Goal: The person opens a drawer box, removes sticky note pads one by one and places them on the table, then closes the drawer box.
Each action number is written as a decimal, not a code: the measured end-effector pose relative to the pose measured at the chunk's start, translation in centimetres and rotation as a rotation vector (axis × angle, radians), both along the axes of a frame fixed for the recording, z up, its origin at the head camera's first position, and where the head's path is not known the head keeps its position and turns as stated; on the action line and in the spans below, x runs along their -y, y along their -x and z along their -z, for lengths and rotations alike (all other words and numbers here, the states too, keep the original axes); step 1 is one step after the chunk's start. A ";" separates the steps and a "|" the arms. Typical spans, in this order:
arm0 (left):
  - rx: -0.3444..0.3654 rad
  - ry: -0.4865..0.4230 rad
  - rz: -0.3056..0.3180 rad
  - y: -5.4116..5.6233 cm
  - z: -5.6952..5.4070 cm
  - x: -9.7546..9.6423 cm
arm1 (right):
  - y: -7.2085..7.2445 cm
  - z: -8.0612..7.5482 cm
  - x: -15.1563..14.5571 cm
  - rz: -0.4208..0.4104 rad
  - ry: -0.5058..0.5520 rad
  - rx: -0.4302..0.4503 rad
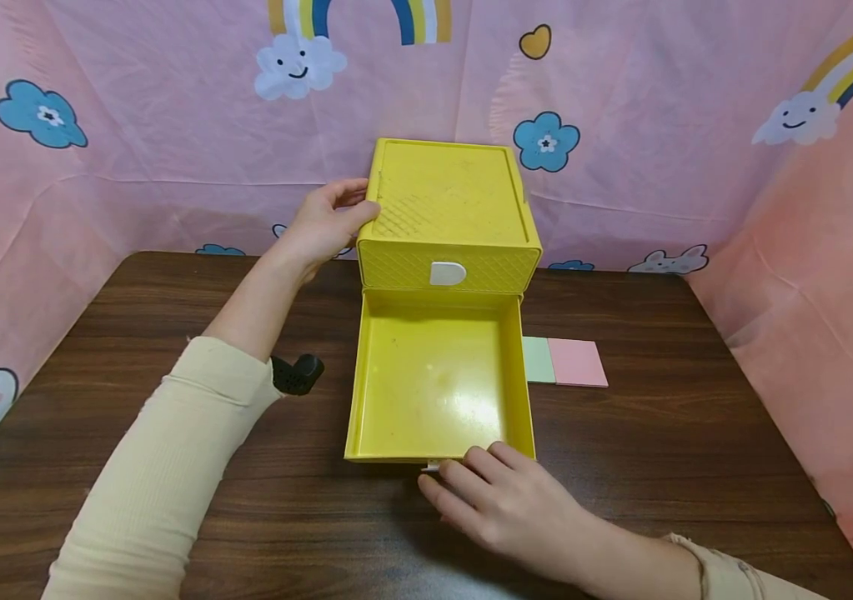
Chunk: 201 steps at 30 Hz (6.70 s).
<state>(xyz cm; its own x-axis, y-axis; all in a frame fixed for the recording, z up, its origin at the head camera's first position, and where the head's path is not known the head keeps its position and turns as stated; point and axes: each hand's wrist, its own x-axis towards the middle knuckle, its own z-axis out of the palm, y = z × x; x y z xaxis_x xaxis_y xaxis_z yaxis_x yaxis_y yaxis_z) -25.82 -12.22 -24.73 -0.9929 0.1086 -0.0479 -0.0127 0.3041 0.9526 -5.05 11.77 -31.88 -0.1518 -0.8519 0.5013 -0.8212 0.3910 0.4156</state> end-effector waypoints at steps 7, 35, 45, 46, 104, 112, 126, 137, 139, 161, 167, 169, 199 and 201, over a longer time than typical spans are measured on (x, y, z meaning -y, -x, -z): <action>-0.003 0.015 -0.004 0.0 0.0 0.0 | 0.0 1.0 -0.3 0.063 -0.097 -0.168; 0.013 -0.001 -0.003 0.3 0.1 0.1 | 0.5 2.3 0.7 0.115 0.021 -0.199; 0.013 -0.003 0.001 0.2 0.0 0.1 | 0.7 2.8 0.9 0.126 0.054 -0.159; 0.013 -0.005 0.000 0.2 0.1 0.1 | 0.7 2.8 0.9 0.127 0.056 -0.151; 0.007 0.004 0.001 0.1 0.2 0.2 | 3.1 1.4 1.4 0.207 0.240 -0.073; 0.002 0.005 0.002 0.2 0.2 0.2 | 3.6 1.1 1.6 0.238 0.282 -0.041; -0.009 -0.002 0.009 0.2 0.3 0.2 | 4.5 0.9 2.0 0.273 0.350 -0.003; -0.005 0.008 0.003 0.1 0.2 0.2 | 5.5 1.1 2.2 0.279 0.384 -0.017; -0.002 0.006 0.004 0.1 0.2 0.2 | 5.6 1.1 2.2 0.285 0.382 -0.010; 0.005 -0.012 0.009 0.2 0.2 0.2 | 8.8 2.8 2.1 0.343 0.365 0.048; 0.004 -0.017 0.009 0.3 0.3 0.2 | 9.4 2.7 2.1 0.365 0.335 0.063; 0.005 -0.024 0.009 0.3 0.3 0.2 | 9.7 2.7 2.1 0.351 0.343 0.055; -0.018 -0.030 0.020 0.3 0.4 0.1 | 13.0 2.9 2.1 0.376 0.366 0.043; -0.016 -0.035 0.020 0.3 0.4 0.1 | 13.1 2.9 2.1 0.378 0.370 0.048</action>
